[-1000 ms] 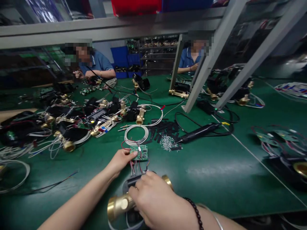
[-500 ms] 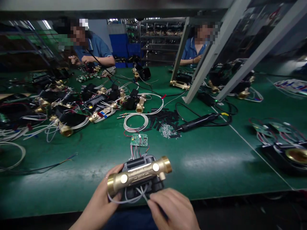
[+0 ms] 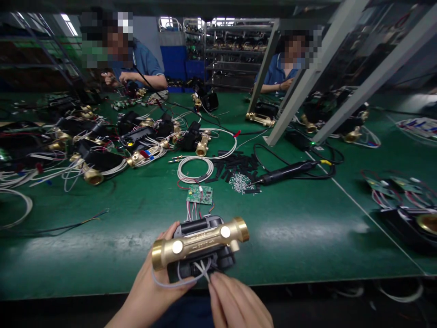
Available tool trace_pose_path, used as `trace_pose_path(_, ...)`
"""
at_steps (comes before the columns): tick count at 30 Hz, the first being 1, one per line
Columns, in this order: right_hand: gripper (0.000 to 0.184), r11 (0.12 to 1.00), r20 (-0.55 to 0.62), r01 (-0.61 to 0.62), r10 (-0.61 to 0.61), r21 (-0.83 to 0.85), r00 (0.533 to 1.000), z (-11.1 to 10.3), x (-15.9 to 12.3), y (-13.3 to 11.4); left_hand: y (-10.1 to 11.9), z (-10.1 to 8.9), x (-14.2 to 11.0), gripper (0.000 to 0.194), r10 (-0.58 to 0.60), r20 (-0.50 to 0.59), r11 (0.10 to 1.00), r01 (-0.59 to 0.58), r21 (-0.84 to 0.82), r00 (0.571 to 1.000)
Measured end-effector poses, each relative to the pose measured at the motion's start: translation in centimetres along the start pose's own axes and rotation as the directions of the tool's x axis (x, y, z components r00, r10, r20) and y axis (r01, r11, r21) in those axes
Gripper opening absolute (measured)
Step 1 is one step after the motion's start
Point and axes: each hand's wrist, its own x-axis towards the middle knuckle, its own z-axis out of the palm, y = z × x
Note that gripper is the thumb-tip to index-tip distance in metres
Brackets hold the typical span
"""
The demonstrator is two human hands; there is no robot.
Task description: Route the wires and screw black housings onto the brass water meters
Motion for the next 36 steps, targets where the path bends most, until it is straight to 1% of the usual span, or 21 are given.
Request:
trace_pose_path(2, 0.016, 0.997, 0.037, -0.041, 0.039, 0.062, 0.999, 0.3, -0.1, 0.1, 0.2, -0.1, 0.1, 0.098, 0.0, -0.003, 1.0, 0.0, -0.001, 1.0)
trace_pose_path(4, 0.016, 0.984, 0.147, -0.091, 0.068, 0.154, 0.987, 0.5, -0.2, 0.1, 0.3, -0.2, 0.2, 0.098, -0.011, 0.003, 1.0, 0.011, -0.008, 1.0)
trace_pose_path(5, 0.014, 0.974, 0.201, -0.13, 0.091, 0.187, 0.975, 0.5, -0.1, 0.0, 0.3, -0.1, 0.2, 0.099, -0.019, 0.008, 1.0, 0.02, -0.012, 1.0)
trace_pose_path(7, 0.011, 0.948, 0.248, -0.233, 0.177, 0.218, 0.953, 0.5, 0.3, -0.4, 0.3, 0.0, 0.1, 0.099, -0.032, 0.01, 0.999, 0.032, -0.016, 0.999)
trace_pose_path(8, 0.014, 0.935, 0.256, -0.275, 0.216, 0.224, 0.942, 0.6, 0.6, -0.6, 0.2, 0.0, 0.1, 0.099, -0.03, 0.009, 0.999, 0.031, -0.015, 0.999)
trace_pose_path(10, 0.019, 0.916, 0.272, -0.314, 0.245, 0.248, 0.93, 0.8, 1.2, -1.1, 0.2, 0.1, 0.1, 0.099, -0.016, 0.0, 1.0, 0.016, -0.014, 1.0)
trace_pose_path(14, 0.023, 0.896, 0.283, -0.328, 0.245, 0.3, 0.927, 1.2, 2.0, -1.7, 0.2, 0.0, 0.2, 0.097, 0.015, -0.001, 1.0, -0.015, -0.02, 1.0)
trace_pose_path(17, 0.023, 0.888, 0.278, -0.342, 0.261, 0.306, 0.925, 1.1, 1.8, -1.6, 0.2, 0.2, 0.2, 0.099, 0.002, -0.004, 1.0, -0.002, -0.025, 1.0)
trace_pose_path(20, 0.02, 0.868, 0.334, -0.377, 0.267, 0.324, 0.904, 0.9, 1.1, -1.2, 0.0, 0.6, 0.1, 0.1, -0.034, -0.005, 0.998, 0.033, -0.046, 0.999)
trace_pose_path(22, 0.021, 0.858, 0.344, -0.396, 0.281, 0.329, 0.896, 0.9, 0.7, -1.1, 0.0, 0.6, 0.0, 0.101, -0.046, -0.004, 0.998, 0.046, -0.052, 0.999)
trace_pose_path(24, 0.026, 0.866, 0.32, -0.387, 0.286, 0.317, 0.903, 0.9, 0.6, -1.1, 0.0, 0.1, 0.0, 0.101, -0.034, 0.001, 0.998, 0.034, -0.044, 0.999)
trace_pose_path(26, 0.033, 0.888, 0.307, -0.348, 0.255, 0.3, 0.917, 0.9, 0.9, -1.1, 0.2, -0.5, 0.1, 0.1, 0.005, 0.027, 0.999, -0.004, -0.038, 1.0)
trace_pose_path(29, 0.036, 0.927, 0.382, -0.275, 0.165, 0.254, 0.909, 1.0, 1.4, -1.2, 0.7, -1.1, 0.2, 0.099, 0.045, 0.076, 0.999, -0.043, -0.025, 0.996)
trace_pose_path(31, 0.036, 0.953, 0.43, -0.223, 0.117, 0.205, 0.895, 1.1, 1.4, -1.2, 1.0, -0.6, 0.2, 0.101, 0.032, 0.038, 0.999, -0.033, 0.032, 0.999)
trace_pose_path(33, 0.036, 0.969, 0.444, -0.185, 0.095, 0.163, 0.891, 1.3, 1.0, -1.1, 1.2, 0.3, 0.2, 0.101, 0.036, -0.041, 0.993, -0.031, 0.116, 0.998)
trace_pose_path(35, 0.036, 0.972, 0.461, -0.165, 0.071, 0.165, 0.884, 1.4, 0.3, -0.9, 1.2, 1.1, 0.0, 0.098, 0.063, -0.09, 0.984, -0.047, 0.17, 0.994)
trace_pose_path(36, 0.035, 0.969, 0.447, -0.168, 0.07, 0.183, 0.892, 1.4, 0.0, -0.8, 1.2, 1.4, 0.0, 0.096, 0.078, -0.102, 0.981, -0.058, 0.183, 0.992)
